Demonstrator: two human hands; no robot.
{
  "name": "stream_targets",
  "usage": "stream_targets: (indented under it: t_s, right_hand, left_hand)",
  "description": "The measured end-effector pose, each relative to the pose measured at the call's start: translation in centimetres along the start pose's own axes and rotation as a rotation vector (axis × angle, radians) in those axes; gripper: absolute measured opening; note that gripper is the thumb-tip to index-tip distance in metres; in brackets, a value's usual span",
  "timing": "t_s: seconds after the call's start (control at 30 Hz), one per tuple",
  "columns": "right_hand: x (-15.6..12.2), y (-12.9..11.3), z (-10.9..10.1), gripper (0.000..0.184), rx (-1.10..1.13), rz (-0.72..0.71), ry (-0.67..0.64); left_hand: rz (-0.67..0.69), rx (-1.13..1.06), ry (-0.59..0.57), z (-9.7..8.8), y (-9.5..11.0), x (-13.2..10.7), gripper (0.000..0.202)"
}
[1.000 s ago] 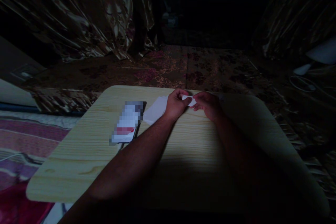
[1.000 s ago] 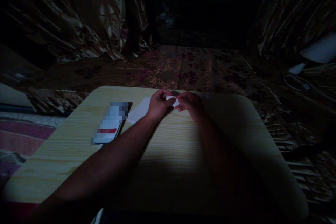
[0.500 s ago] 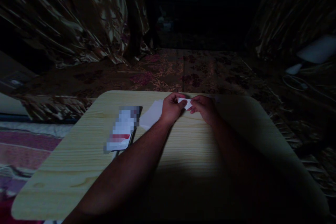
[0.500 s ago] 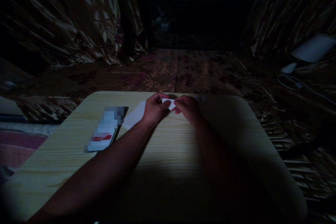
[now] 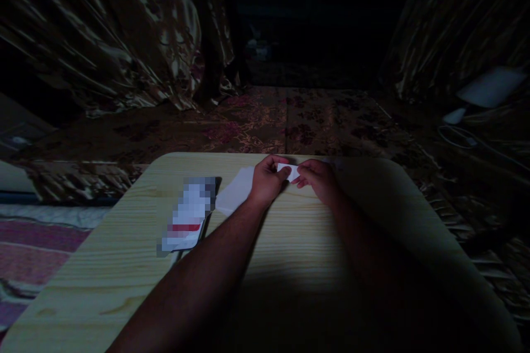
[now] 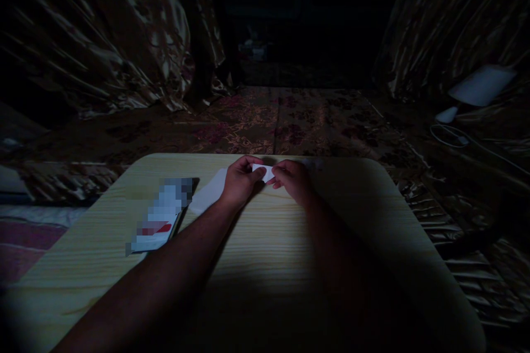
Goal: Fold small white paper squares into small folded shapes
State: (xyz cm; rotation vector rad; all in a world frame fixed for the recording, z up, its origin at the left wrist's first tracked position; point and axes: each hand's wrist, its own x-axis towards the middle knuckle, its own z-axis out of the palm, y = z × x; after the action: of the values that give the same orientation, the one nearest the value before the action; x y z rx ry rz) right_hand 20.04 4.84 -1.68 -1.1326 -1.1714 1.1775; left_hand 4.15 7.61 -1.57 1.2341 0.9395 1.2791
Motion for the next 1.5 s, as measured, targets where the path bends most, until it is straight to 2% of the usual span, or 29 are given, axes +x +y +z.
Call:
stream_targets:
  t_s: [0.4,0.53,0.77,0.9,1.1,1.5]
  right_hand:
    - [-0.2,-0.5,0.3,0.024,-0.065,0.004,0.049]
    - [-0.2,-0.7,0.4,0.022,-0.091,-0.01,0.047]
    - [-0.1,-0.4,0.5,0.022,-0.108,-0.021,0.085]
    - [0.0,-0.3,0.4,0.022,-0.147,-0.048,0.102]
    - [0.0,-0.1,0.2,0.021,-0.206,-0.101,0.106]
    - [-0.3,-0.4,0.3,0.024,-0.23,-0.091,0.111]
  left_hand:
    - [-0.012,0.001,-0.011,0.0,0.0,-0.1,0.027]
    - [0.007,0.002,-0.051,0.1,0.1,-0.1,0.034]
    - [0.079,0.21,-0.06,0.4,0.9,-0.5,0.033]
    - [0.087,0.268,-0.076,0.3,0.6,-0.3,0.033]
    - [0.18,0.31,-0.096,0.2,-0.1,-0.1,0.03]
    - [0.195,0.322,-0.135,0.0,-0.5,0.2,0.03]
